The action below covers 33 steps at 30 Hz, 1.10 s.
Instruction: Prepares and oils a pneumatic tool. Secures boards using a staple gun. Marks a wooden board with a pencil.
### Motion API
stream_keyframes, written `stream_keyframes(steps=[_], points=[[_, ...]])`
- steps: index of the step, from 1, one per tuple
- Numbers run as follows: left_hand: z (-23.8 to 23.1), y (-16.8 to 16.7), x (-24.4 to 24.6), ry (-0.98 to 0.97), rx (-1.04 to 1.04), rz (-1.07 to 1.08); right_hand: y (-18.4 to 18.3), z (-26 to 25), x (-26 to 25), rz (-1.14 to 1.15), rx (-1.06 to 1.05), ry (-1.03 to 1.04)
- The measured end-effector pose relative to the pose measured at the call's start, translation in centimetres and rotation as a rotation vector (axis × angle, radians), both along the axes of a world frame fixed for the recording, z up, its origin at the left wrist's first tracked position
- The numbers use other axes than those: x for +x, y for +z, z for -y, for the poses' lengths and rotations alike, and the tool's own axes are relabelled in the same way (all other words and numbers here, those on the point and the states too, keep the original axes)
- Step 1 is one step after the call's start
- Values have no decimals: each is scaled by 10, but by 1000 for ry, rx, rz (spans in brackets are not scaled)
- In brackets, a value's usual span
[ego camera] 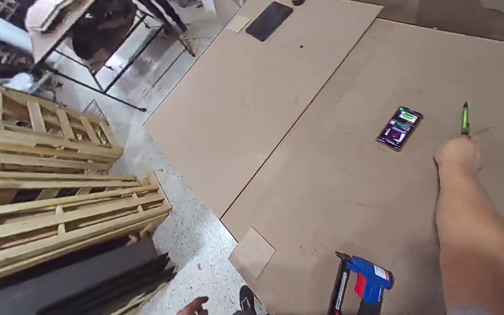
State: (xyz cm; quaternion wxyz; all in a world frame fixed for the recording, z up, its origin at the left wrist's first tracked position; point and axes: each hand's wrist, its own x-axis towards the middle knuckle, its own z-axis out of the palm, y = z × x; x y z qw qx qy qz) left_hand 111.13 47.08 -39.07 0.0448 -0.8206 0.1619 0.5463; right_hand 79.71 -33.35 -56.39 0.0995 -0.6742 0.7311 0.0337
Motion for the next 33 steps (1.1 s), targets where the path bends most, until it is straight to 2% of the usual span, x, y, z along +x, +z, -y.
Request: stream_keyframes(steps=[1,2,5,7,10,12,15,18,20,23,25,28,33], points=[[-26,-33,2,64,-39,17,1,-10,0,-18,-27,-14],[-34,-50,3,115,-35,21,2,-20,-3,-14,-33,-44],[-36,-57,15,133,-35,-12,26,-56,-8,96,29,-139],[-57,-61,26,139,-57,-16,46,-85,-18,231,63,-213],[-102,-63,42,210,-81,16,76,-156,-10,636,-44,-340],[-131,-56,58,237,-102,31,104,-236,24,910,-66,-309],[-170,-46,102,298,-226,126,131,-387,127,1090,128,-201],[-201,-43,165,321,-422,267,127,-555,259,1158,543,-82],[-207,-43,228,226,-580,364,129,-654,355,1145,830,61],[-210,-27,307,35,-774,461,153,-769,479,1066,1173,328],[-209,-12,357,-108,-877,575,171,-813,548,994,1251,555],[-215,-2,430,-202,-874,663,185,-840,633,941,1292,794],[-233,-32,556,-35,-809,662,163,-827,764,981,1373,849]])
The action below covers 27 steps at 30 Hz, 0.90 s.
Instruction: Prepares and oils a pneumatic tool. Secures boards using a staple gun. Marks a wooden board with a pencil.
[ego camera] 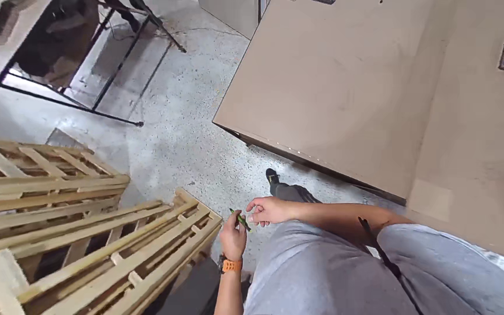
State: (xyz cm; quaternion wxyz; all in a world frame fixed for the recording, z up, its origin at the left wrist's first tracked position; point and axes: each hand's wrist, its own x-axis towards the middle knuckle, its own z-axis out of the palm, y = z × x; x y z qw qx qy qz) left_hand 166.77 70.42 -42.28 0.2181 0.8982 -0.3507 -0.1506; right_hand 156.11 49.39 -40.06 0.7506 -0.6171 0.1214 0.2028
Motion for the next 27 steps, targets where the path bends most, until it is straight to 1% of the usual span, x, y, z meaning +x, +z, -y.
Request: stream_keyframes(steps=[3,5,8,10,12,13,15,17,19,20,21,23,25,27], points=[[-12,-8,86,134,65,3,-27,26,87,-32,-25,-72],[-26,1,129,249,83,-59,-38,43,141,-92,-75,-103],[-31,22,208,450,9,-185,-31,83,238,-85,-175,-93],[-42,31,257,489,-65,-256,-20,105,300,-64,-223,-74],[-43,41,310,493,-85,-320,-8,127,361,-24,-257,-74],[-40,44,340,476,-85,-345,-3,137,392,-1,-267,-90],[-29,40,409,437,-115,-420,-4,159,447,39,-311,-151],[-11,26,482,350,-136,-465,-20,178,491,57,-386,-230],[10,19,566,194,-114,-410,-39,187,524,15,-424,-340],[30,16,602,113,-101,-347,-46,192,535,-30,-432,-406],[60,17,637,54,-100,-311,-51,201,545,-77,-431,-482],[119,29,706,-59,-96,-311,-57,204,558,-147,-387,-617],[172,32,762,-198,-74,-316,-57,205,561,-187,-355,-686],[231,31,810,-374,-45,-248,-58,218,568,-236,-332,-767]])
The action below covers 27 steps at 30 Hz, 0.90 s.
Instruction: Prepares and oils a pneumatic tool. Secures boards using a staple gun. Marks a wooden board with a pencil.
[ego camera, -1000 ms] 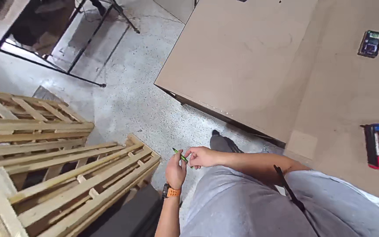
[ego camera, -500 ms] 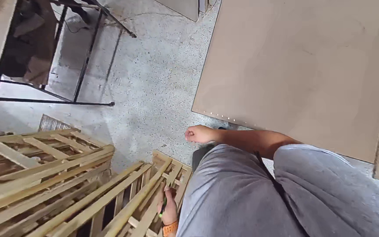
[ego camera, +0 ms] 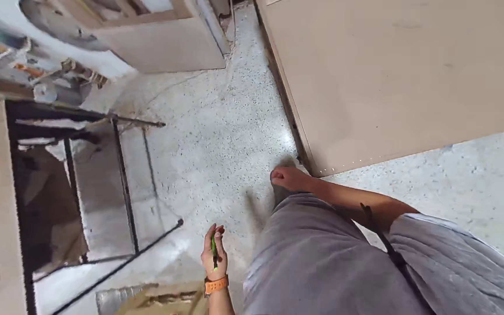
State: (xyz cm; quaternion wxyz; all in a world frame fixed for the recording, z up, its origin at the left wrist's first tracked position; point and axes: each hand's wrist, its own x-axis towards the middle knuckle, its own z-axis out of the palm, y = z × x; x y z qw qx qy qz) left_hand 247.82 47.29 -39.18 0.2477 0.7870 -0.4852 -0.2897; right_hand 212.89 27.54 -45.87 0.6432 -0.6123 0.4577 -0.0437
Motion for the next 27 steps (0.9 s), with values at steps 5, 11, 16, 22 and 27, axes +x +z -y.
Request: stream_keyframes(steps=[5,11,16,22,27], points=[[141,-12,79,-238,1,149,-29,56,29,-41,18,-222],[293,-20,117,-323,22,84,-6,187,92,37,-37,-310],[433,-28,150,-391,90,60,10,285,99,23,-58,-372],[705,-47,121,-768,88,189,-33,346,56,-198,98,-805],[928,-44,-27,-1134,21,160,-29,361,49,-242,241,-1327]])
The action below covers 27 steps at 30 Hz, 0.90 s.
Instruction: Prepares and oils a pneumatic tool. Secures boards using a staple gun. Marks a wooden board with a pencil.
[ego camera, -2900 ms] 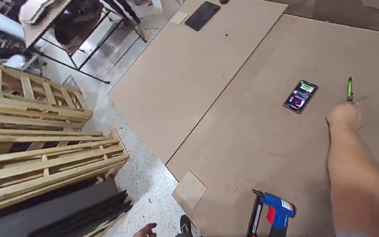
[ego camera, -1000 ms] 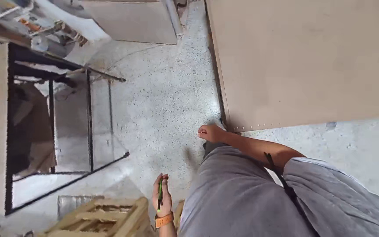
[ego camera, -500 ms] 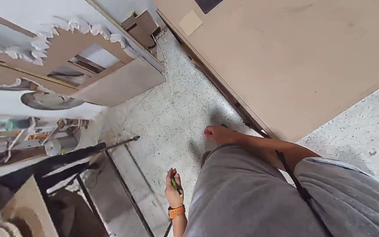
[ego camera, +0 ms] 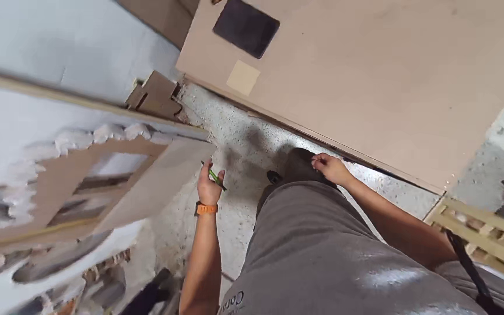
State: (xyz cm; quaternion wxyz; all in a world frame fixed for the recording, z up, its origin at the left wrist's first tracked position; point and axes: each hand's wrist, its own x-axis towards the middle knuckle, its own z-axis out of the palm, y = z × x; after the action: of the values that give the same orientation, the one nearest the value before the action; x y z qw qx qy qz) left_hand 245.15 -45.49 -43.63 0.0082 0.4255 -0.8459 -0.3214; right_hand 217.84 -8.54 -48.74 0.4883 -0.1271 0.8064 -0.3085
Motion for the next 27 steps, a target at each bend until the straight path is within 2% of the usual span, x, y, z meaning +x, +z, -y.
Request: stream_keyframes(steps=[3,7,11,13,15,18,22,27], points=[[89,-5,-107,-143,19,9,10,16,2,0,-17,-64],[165,-22,-253,-169,49,-8,-5,56,-32,24,-40,-219],[211,-63,-376,10,373,-207,-6,81,-57,55,-20,-496],[223,-78,-425,175,521,-281,3,78,-48,61,10,-664],[232,-86,-472,226,547,-292,10,71,-31,72,54,-818],[235,-89,-511,207,468,-197,21,68,18,146,111,-1111],[230,-93,-528,154,456,-161,34,90,84,204,80,-1587],[191,-88,-564,50,481,-219,36,139,115,222,-11,-1792]])
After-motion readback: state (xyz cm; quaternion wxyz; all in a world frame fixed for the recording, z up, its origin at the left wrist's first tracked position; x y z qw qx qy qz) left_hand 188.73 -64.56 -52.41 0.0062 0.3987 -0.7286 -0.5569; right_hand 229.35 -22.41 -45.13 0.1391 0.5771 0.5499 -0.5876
